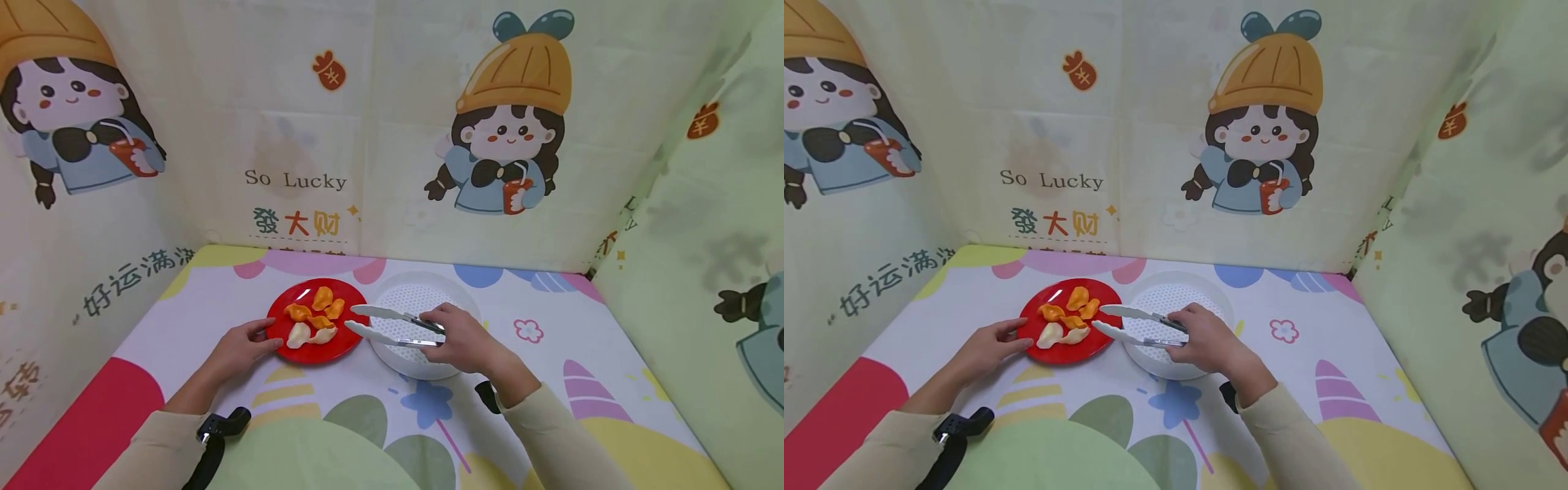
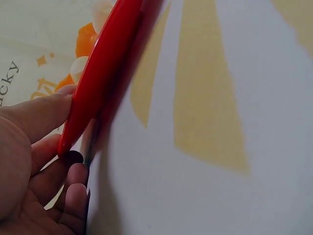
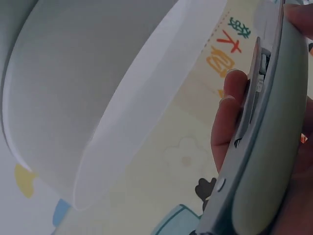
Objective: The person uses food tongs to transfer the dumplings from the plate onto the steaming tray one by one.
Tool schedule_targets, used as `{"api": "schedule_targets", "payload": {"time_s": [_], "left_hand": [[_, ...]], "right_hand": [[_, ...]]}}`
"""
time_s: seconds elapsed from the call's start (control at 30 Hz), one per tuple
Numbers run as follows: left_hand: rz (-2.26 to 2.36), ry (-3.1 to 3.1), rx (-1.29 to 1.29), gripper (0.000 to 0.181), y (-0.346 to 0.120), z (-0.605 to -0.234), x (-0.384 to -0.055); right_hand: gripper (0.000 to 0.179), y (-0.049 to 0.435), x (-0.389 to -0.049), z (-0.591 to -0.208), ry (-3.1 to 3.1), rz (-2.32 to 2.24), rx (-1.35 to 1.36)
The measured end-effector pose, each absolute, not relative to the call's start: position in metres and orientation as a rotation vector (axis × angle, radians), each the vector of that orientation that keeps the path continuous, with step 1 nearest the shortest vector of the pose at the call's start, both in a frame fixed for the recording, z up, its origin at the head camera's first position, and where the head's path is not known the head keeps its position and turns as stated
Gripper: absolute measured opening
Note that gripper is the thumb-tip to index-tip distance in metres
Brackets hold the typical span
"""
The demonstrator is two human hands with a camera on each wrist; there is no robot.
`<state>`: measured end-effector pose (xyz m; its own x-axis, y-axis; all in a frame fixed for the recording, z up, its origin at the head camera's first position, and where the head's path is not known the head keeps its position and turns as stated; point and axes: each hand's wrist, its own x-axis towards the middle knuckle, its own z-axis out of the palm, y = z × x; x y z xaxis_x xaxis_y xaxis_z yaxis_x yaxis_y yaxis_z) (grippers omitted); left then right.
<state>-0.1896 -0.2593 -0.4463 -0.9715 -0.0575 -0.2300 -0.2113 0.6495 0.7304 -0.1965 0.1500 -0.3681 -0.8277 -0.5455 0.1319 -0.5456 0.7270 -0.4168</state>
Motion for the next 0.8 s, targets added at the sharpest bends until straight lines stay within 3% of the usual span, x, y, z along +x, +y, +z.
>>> {"api": "schedule_targets", "payload": {"time_s": [0.8], "left_hand": [[1.212,2.685,-0.187,0.073,-0.261,-0.448,-0.191]], "right_hand": [[0.052,0.088,-0.211,-0.372,-3.136,0.405,0.869]]}}
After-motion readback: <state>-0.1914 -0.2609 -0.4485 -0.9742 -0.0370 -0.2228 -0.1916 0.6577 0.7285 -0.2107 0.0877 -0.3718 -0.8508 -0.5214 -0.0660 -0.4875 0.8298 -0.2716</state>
